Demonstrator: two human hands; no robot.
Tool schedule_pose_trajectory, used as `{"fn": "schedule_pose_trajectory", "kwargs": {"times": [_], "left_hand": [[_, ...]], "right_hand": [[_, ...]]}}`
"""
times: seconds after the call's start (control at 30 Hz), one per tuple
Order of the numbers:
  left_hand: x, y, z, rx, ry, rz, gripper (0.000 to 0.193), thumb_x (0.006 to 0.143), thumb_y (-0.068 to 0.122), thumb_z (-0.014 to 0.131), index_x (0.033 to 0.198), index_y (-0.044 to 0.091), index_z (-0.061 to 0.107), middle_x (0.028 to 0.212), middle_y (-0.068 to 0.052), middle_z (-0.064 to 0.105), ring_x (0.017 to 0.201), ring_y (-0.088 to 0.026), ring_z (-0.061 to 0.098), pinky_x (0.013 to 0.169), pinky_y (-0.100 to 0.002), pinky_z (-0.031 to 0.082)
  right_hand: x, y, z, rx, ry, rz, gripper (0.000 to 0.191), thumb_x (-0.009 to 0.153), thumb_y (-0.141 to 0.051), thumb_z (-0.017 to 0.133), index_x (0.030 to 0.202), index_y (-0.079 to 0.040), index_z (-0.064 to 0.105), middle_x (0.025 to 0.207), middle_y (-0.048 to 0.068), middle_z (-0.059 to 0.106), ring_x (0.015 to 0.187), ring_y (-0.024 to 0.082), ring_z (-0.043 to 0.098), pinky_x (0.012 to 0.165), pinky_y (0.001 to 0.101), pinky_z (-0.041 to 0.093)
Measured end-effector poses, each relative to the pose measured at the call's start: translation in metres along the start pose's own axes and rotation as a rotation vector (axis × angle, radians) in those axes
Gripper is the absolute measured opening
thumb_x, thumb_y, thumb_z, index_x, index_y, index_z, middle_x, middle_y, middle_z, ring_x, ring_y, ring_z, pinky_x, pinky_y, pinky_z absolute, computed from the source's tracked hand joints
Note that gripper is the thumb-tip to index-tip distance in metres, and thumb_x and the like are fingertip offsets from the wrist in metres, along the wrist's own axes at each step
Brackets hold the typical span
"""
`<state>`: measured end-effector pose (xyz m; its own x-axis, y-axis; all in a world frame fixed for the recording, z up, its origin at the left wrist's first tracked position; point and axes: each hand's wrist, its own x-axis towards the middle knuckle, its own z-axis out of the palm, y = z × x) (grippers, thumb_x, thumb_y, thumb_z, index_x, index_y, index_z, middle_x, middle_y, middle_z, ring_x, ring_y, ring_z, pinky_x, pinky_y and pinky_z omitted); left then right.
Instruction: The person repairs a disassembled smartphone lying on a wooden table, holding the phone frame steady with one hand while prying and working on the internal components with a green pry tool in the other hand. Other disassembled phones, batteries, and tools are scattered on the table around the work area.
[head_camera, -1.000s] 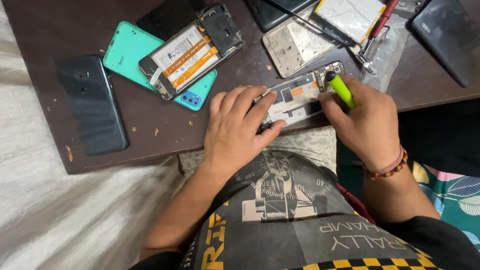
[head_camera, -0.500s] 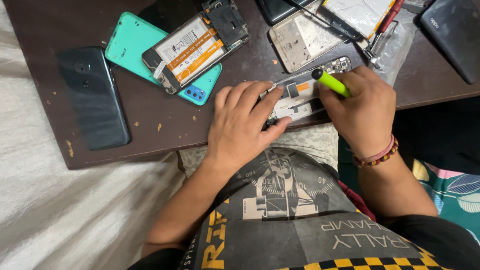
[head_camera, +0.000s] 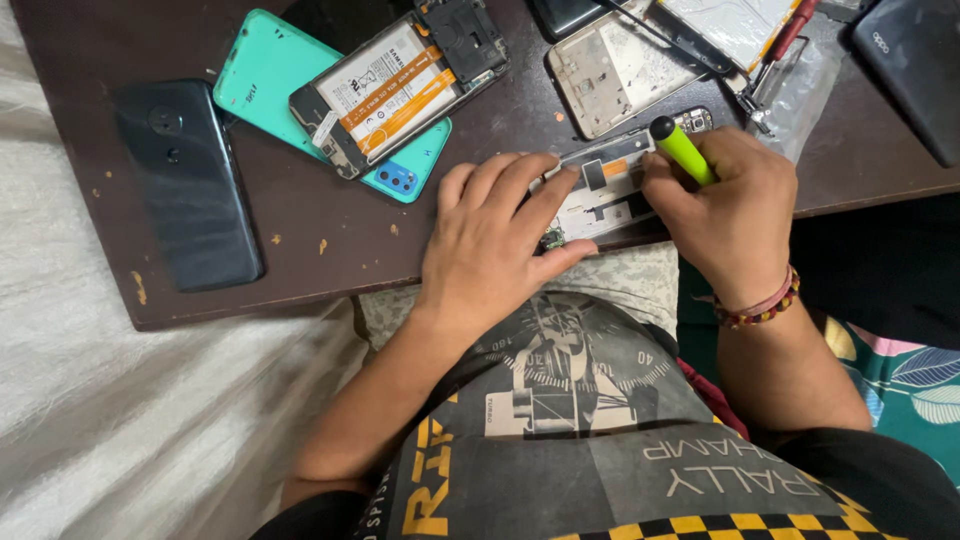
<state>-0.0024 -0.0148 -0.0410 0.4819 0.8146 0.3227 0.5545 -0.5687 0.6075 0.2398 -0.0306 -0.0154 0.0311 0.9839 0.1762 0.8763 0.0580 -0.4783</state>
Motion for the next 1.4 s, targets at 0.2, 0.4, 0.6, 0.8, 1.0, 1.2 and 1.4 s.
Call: {"fn": "schedule_pose_trajectory", "kwargs": {"times": [0.2, 0.4, 0.6, 0.8, 1.0, 1.2, 1.4], "left_hand": [[-0.001, -0.001, 0.001, -0.013, 0.016, -0.001, 0.062, 0.085, 0.049, 0.082, 0.129, 0.008, 0.066, 0.133, -0.007, 0.059, 0.126, -0.025, 0.053, 0.106, -0.046, 0.038], [-0.002, -0.001, 0.001, -0.016, 0.014, -0.004, 0.060, 0.083, 0.048, 0.083, 0.126, 0.008, 0.068, 0.133, -0.006, 0.059, 0.126, -0.026, 0.053, 0.106, -0.046, 0.038], [-0.003, -0.001, 0.001, -0.017, 0.017, -0.005, 0.057, 0.084, 0.048, 0.083, 0.123, 0.009, 0.069, 0.133, -0.005, 0.060, 0.126, -0.025, 0.053, 0.106, -0.046, 0.038], [0.000, -0.002, -0.001, -0.026, 0.008, -0.014, 0.056, 0.082, 0.048, 0.083, 0.120, 0.009, 0.071, 0.132, -0.005, 0.061, 0.125, -0.025, 0.053, 0.105, -0.046, 0.038], [0.000, 0.000, -0.003, -0.031, 0.003, -0.013, 0.055, 0.082, 0.047, 0.083, 0.120, 0.008, 0.072, 0.132, -0.005, 0.061, 0.125, -0.025, 0.054, 0.105, -0.046, 0.038], [0.000, 0.001, -0.005, -0.034, -0.002, -0.023, 0.054, 0.082, 0.047, 0.083, 0.118, 0.009, 0.072, 0.132, -0.004, 0.061, 0.125, -0.025, 0.053, 0.106, -0.046, 0.038], [0.001, 0.002, -0.005, -0.030, -0.003, -0.017, 0.053, 0.082, 0.047, 0.083, 0.117, 0.009, 0.073, 0.132, -0.005, 0.061, 0.125, -0.025, 0.053, 0.105, -0.046, 0.038]], "right_hand": [[-0.001, -0.005, -0.001, 0.060, -0.007, 0.009, 0.017, 0.096, -0.011, 0.082, 0.089, 0.002, 0.072, 0.081, 0.015, 0.066, 0.073, 0.028, 0.066, 0.071, 0.0374, 0.050], [0.000, -0.004, -0.002, 0.134, -0.053, 0.057, 0.012, 0.097, -0.011, 0.079, 0.092, 0.000, 0.074, 0.086, 0.012, 0.070, 0.080, 0.024, 0.069, 0.073, 0.0335, 0.052], [0.004, 0.000, -0.007, 0.295, -0.146, 0.177, 0.007, 0.095, -0.008, 0.075, 0.097, -0.002, 0.075, 0.087, 0.006, 0.073, 0.079, 0.011, 0.067, 0.072, 0.0267, 0.052], [0.009, 0.001, -0.009, 0.449, -0.193, 0.242, 0.006, 0.097, -0.005, 0.072, 0.097, 0.000, 0.074, 0.087, 0.002, 0.073, 0.079, 0.005, 0.062, 0.071, 0.0221, 0.051], [0.009, 0.000, -0.014, 0.537, -0.257, 0.320, 0.010, 0.098, -0.008, 0.073, 0.099, 0.002, 0.074, 0.083, -0.001, 0.069, 0.073, 0.003, 0.057, 0.065, 0.0215, 0.046], [0.010, -0.005, -0.016, 0.592, -0.290, 0.367, 0.009, 0.097, -0.008, 0.073, 0.099, 0.001, 0.074, 0.082, -0.004, 0.067, 0.074, 0.001, 0.055, 0.065, 0.0210, 0.045], [0.011, -0.002, -0.017, 0.628, -0.303, 0.383, 0.009, 0.098, -0.007, 0.073, 0.099, 0.001, 0.074, 0.084, -0.005, 0.067, 0.076, 0.001, 0.054, 0.067, 0.0203, 0.044]]}}
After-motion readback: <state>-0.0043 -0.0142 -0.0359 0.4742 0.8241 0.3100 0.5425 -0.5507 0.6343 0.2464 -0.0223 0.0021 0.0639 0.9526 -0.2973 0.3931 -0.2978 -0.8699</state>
